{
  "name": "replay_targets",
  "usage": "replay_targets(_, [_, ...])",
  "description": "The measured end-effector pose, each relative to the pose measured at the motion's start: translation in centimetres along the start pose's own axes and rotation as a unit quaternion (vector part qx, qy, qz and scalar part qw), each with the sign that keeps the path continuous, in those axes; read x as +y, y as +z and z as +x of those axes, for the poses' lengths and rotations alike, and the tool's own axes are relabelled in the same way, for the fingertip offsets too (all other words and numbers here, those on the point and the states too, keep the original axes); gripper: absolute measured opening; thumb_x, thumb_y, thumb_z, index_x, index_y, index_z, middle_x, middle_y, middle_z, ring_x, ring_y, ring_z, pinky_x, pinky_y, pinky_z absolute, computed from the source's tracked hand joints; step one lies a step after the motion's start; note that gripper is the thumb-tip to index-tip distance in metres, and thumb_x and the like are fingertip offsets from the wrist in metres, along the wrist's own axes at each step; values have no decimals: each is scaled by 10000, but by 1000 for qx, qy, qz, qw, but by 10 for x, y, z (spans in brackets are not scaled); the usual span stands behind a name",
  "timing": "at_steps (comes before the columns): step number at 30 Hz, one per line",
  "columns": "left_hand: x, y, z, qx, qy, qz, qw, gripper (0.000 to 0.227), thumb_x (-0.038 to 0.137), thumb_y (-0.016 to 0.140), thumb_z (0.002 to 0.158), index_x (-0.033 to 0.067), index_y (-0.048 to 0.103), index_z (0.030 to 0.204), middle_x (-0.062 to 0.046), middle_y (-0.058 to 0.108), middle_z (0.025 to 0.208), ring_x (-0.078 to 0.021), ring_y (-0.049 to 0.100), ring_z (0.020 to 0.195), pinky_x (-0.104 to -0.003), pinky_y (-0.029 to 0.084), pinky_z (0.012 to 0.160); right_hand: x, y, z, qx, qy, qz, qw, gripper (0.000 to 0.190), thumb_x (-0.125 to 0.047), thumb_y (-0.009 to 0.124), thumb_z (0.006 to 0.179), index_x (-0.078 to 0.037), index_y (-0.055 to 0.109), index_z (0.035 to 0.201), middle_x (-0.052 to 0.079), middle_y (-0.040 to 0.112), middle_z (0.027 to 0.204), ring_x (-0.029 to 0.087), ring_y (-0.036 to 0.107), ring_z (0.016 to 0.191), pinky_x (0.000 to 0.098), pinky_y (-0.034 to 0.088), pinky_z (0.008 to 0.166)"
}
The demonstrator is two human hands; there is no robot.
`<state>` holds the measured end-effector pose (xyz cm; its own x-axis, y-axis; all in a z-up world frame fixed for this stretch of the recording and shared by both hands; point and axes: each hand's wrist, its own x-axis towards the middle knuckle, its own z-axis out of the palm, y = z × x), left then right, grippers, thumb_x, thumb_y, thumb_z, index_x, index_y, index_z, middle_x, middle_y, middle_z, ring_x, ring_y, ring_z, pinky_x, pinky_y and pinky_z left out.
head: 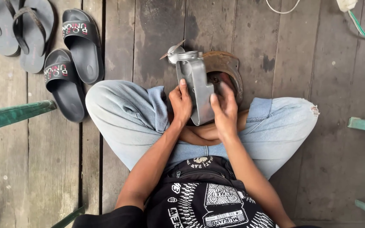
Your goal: The person sits cross-legged on a wooden floor and smooths the surface of a metal part using a sanding block. They hold the metal part in their left hand and rub the sanding block against it with their right hand, rotating the part to work on different sides.
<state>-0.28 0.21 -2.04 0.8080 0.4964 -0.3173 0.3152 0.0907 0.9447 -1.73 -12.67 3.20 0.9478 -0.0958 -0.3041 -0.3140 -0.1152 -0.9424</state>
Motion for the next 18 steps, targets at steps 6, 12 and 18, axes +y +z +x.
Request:
replay_targets(6, [0, -6, -6, -2, -13, -11, 1000, 586, 336, 473, 1088, 109, 436, 549, 19, 337, 475, -123, 352, 511, -315, 315, 470, -10, 2, 11, -40, -8, 15, 999, 604, -279, 662, 1035, -121, 382, 1546, 244, 405, 1500, 380, 462, 1379, 523, 447, 1104])
replay_targets(12, [13, -2, -4, 7, -15, -21, 1000, 562, 325, 472, 1084, 134, 432, 558, 41, 343, 489, -114, 352, 514, -308, 312, 472, -5, -18, -30, -26, 45, 33, 998, 554, -173, 664, 994, -107, 448, 1500, 160, 519, 1421, 222, 571, 1273, 389, 487, 1078])
replay_targets(18, [-2, 6, -10, -22, 16, 3, 1000, 584, 330, 487, 1081, 78, 459, 554, -45, 345, 453, -138, 373, 528, -346, 331, 487, -3, -12, 16, -22, -52, 54, 997, 551, -179, 659, 1039, -84, 414, 1523, 185, 498, 1426, 229, 542, 1273, 408, 477, 1090])
